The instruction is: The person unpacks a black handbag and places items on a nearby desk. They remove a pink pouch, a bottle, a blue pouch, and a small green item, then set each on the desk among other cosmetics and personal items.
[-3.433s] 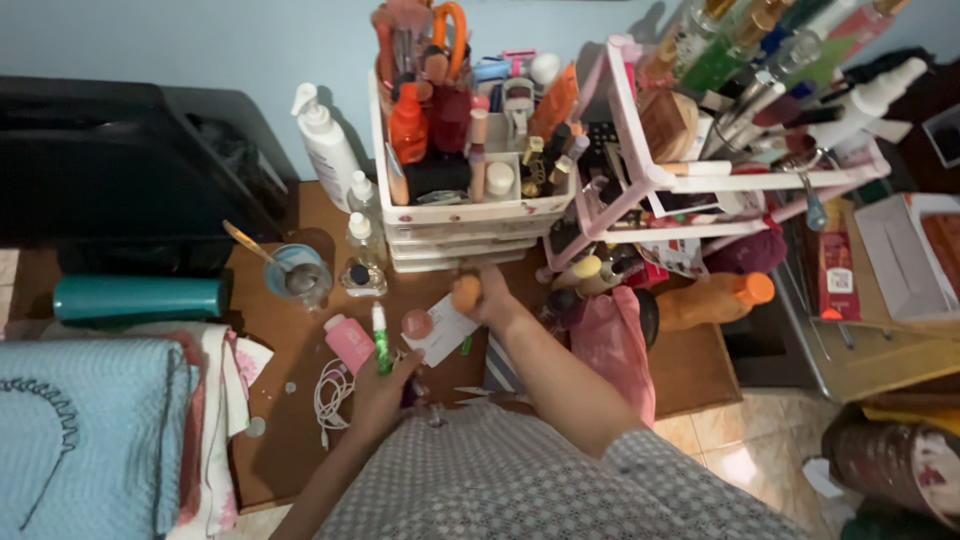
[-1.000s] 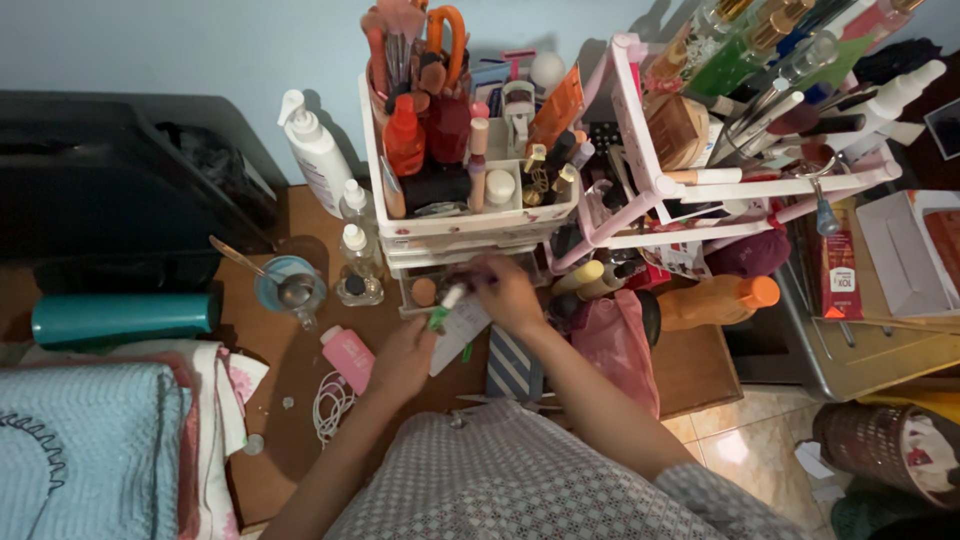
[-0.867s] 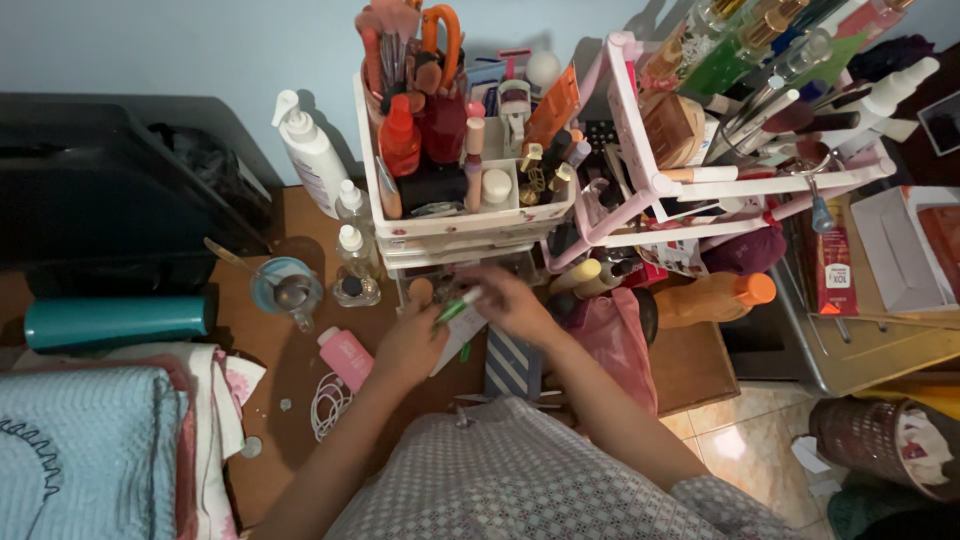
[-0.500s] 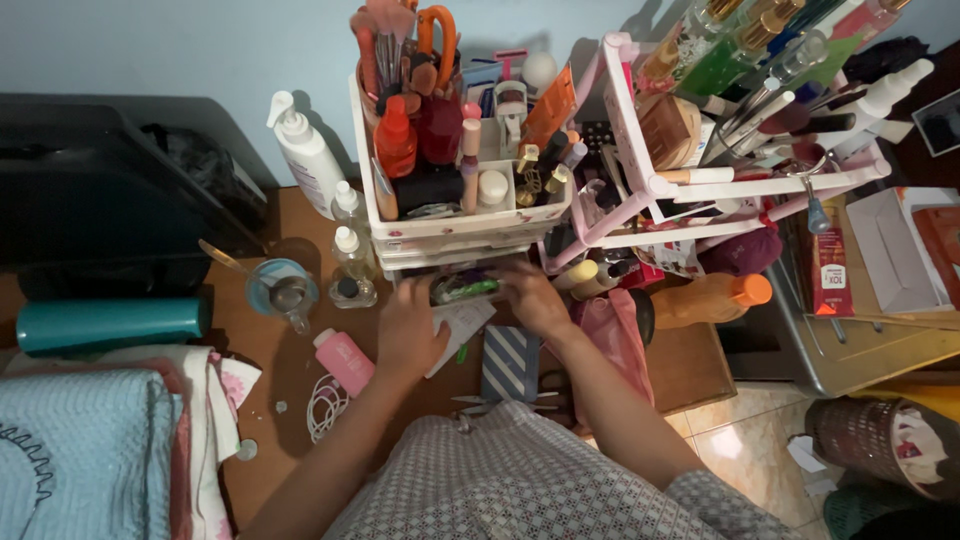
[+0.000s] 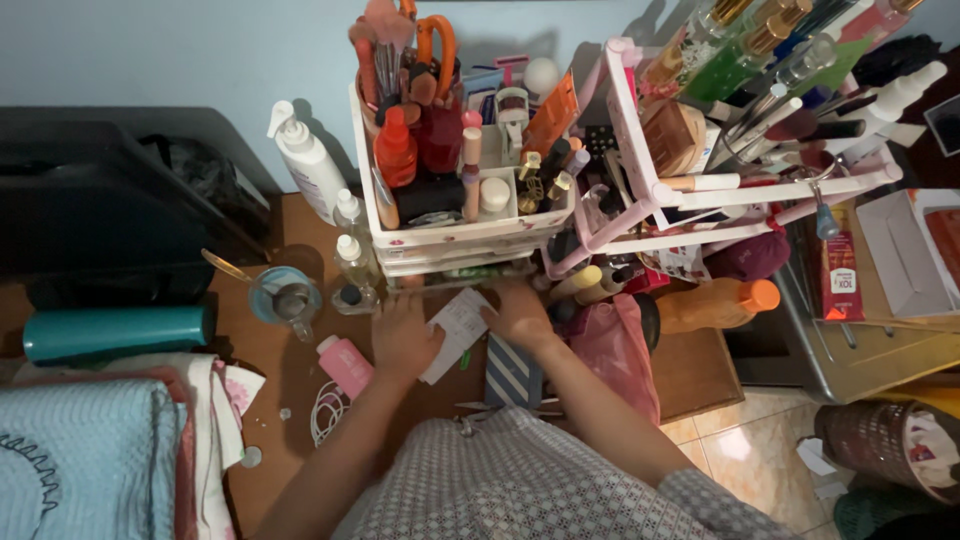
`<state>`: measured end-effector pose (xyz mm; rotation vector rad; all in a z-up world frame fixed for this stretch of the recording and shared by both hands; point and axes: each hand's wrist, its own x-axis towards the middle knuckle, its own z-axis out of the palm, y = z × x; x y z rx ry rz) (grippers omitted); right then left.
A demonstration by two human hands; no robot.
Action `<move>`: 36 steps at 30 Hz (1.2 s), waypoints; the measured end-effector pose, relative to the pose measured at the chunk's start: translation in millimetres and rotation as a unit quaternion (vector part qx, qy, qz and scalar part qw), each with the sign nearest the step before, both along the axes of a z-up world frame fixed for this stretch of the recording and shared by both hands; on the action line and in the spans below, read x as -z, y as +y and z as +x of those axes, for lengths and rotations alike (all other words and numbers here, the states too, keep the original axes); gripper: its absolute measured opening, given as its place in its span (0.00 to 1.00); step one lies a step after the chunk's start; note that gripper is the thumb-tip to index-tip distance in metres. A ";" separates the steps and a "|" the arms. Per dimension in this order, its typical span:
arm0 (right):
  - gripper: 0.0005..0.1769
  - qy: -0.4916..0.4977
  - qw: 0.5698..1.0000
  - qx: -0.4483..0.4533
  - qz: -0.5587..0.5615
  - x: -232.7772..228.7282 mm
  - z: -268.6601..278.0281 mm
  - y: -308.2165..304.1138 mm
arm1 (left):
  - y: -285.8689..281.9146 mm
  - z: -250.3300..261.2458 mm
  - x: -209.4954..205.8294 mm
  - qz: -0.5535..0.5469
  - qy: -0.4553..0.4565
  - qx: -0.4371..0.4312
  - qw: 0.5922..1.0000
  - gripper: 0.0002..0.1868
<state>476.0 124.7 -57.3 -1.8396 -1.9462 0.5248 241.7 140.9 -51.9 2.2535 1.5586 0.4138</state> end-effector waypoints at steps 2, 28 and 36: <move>0.31 -0.013 0.996 0.038 -0.083 1.9 -3.3 11.7 | 13.6 -0.5 1.9 -0.007 -0.003 0.003 1.000 0.42; 0.39 0.440 0.859 0.088 -0.246 18.6 -69.6 -98.2 | -128.2 -63.6 -17.2 -0.124 -0.330 -0.061 0.934 0.39; 0.20 0.434 0.897 0.086 -0.008 -7.3 -79.5 -86.9 | -146.5 -77.3 -22.4 -0.102 -0.364 -0.109 0.919 0.36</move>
